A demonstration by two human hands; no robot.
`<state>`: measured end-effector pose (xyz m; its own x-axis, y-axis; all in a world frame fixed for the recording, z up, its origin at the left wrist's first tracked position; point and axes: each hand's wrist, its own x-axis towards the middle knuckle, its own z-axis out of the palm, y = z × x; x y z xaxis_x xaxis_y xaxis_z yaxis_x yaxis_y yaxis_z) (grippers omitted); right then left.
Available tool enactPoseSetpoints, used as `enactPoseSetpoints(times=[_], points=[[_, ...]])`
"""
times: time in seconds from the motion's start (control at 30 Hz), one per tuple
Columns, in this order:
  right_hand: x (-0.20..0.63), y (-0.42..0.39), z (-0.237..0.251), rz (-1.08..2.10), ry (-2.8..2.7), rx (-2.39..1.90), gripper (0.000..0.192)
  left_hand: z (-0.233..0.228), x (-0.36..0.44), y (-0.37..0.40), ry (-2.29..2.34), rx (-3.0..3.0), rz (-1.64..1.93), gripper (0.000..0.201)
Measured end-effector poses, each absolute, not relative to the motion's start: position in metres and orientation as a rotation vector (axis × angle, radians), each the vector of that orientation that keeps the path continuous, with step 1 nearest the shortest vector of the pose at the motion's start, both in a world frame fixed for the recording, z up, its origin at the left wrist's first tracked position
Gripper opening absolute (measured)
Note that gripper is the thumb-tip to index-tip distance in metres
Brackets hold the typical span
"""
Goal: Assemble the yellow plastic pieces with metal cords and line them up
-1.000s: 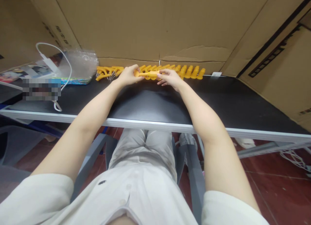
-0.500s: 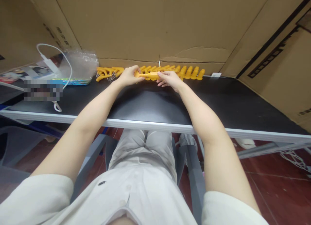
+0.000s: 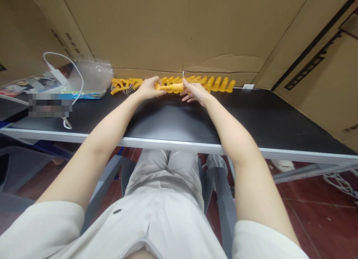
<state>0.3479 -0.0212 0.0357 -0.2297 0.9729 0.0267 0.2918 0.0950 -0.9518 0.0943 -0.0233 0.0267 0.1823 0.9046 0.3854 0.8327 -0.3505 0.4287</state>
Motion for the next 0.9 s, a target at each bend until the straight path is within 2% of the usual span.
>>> enactPoseSetpoints(times=[0.07,0.17,0.37,0.47,0.6,0.77,0.83,0.9], points=[[0.351,-0.018,0.034,1.151,-1.656,-1.204,0.04,0.026,0.093,-0.022,1.705,2.318,0.903,0.035],[0.355,-0.013,0.029,1.122,-1.682,-1.155,0.047,0.025,0.093,-0.021,1.708,2.319,0.903,0.034],[0.354,-0.01,0.026,1.126,-1.68,-1.166,0.024,0.025,0.094,-0.022,1.704,2.312,0.909,0.032],[0.354,-0.011,0.027,1.142,-1.681,-1.172,0.021,0.026,0.094,-0.023,1.701,2.311,0.901,0.032],[0.356,-0.014,0.028,1.137,-1.71,-1.176,0.031,0.025,0.093,-0.022,1.682,2.326,0.908,0.031],[0.356,-0.017,0.026,1.147,-1.79,-1.205,0.075,0.024,0.092,-0.019,1.7,2.331,0.905,0.033],[0.356,-0.015,0.025,1.138,-1.798,-1.198,0.078,0.024,0.092,-0.019,1.711,2.329,0.899,0.032],[0.356,-0.012,0.023,1.124,-1.781,-1.171,0.074,0.025,0.092,-0.021,1.716,2.325,0.893,0.032]])
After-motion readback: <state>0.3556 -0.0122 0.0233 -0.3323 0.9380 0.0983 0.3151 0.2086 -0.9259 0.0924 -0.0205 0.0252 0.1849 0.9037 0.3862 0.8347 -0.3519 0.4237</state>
